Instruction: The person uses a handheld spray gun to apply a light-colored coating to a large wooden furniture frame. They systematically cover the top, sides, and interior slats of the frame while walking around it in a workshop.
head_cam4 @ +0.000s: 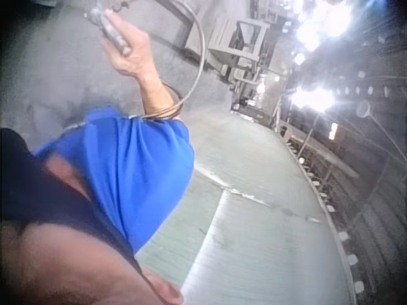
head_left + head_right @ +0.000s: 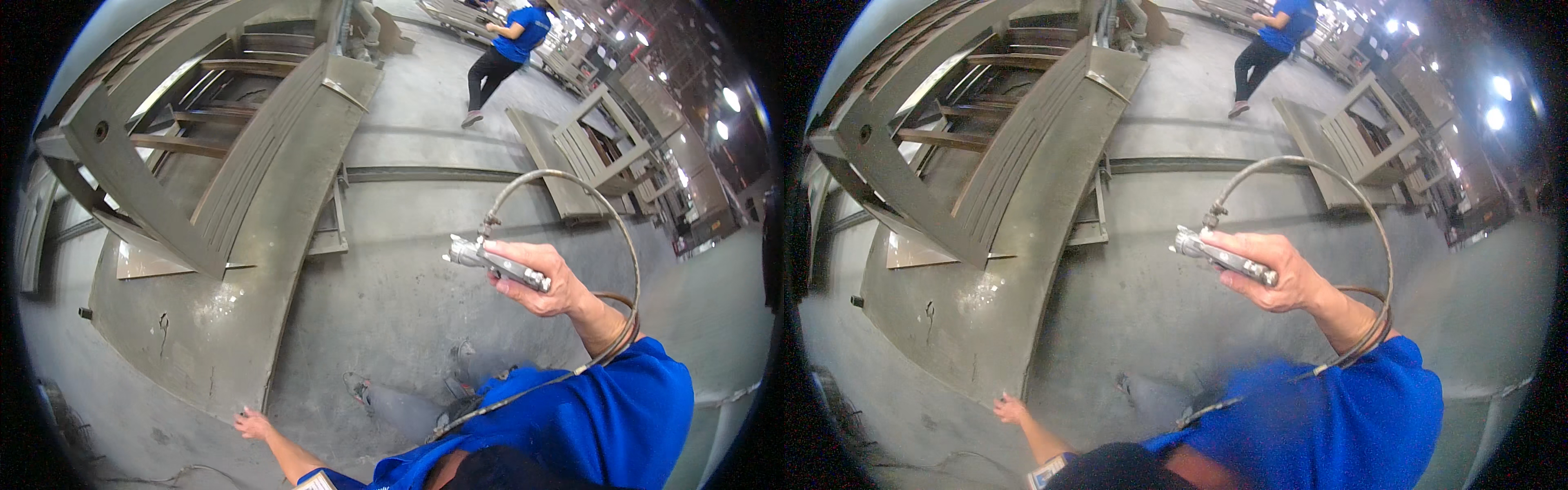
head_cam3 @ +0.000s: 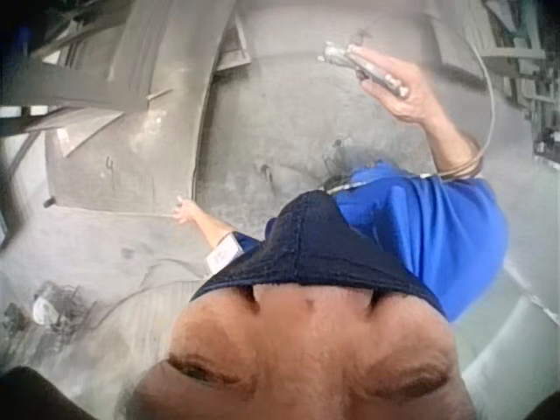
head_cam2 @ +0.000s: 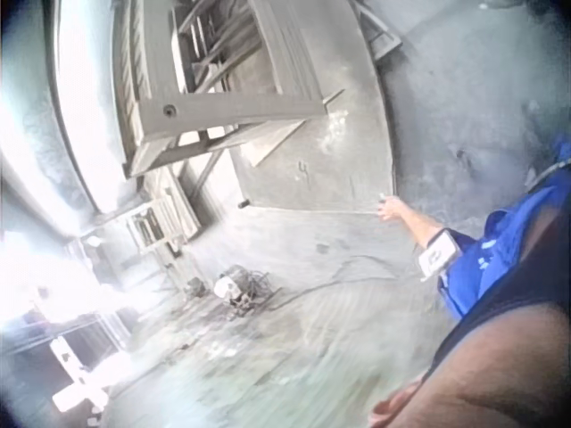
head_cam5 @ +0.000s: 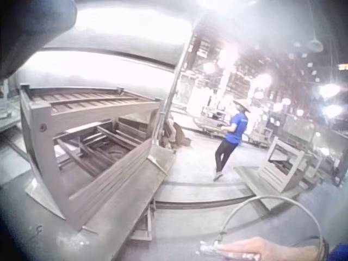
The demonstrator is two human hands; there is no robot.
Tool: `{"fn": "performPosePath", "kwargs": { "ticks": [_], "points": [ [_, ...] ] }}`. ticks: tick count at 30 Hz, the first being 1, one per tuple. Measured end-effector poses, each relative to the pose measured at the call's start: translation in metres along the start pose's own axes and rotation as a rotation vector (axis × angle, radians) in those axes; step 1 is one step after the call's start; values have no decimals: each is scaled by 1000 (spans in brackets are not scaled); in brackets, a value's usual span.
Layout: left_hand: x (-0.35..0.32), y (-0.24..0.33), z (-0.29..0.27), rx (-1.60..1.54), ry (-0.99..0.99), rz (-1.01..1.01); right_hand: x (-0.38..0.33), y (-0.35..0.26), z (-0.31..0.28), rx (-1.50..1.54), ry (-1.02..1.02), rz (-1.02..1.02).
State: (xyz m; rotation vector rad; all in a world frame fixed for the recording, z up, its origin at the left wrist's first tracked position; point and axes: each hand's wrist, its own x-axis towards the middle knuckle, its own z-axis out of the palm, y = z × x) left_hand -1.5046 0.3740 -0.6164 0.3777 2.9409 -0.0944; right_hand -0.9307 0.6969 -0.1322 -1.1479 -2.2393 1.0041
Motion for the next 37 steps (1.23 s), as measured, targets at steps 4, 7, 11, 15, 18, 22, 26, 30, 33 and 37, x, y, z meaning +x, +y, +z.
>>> {"fn": "performPosePath", "kwargs": {
  "ticks": [4, 7, 11, 15, 18, 22, 26, 30, 33, 37],
  "points": [
    [50, -45, 31, -148, -86, 73, 28, 7, 40, -90, 4, -47],
    [82, -51, 76, -230, 116, 36, 29, 49, 91, -88, -45, 85],
    [73, -34, 134, -220, 148, 93, 24, 123, 125, -16, -96, 92],
    [-37, 31, 150, -160, 117, 28, -1, 219, 73, 68, -106, 128],
    [-176, 121, 152, -174, 152, 32, -36, 309, -33, 129, -53, 145],
    [-465, 272, 191, -224, 139, -11, -142, 517, -231, 286, 60, 158],
    [-673, 466, 212, -257, -120, -128, -245, 648, -385, 420, 293, 310],
    [-917, 634, 163, -183, -375, 92, -366, 693, -576, 490, 485, 538],
    [-915, 670, 160, -85, -556, 500, -391, 678, -577, 405, 579, 538],
    [-820, 638, 123, 178, -170, 495, -396, 666, -554, 477, 655, 588]
  ]
}}
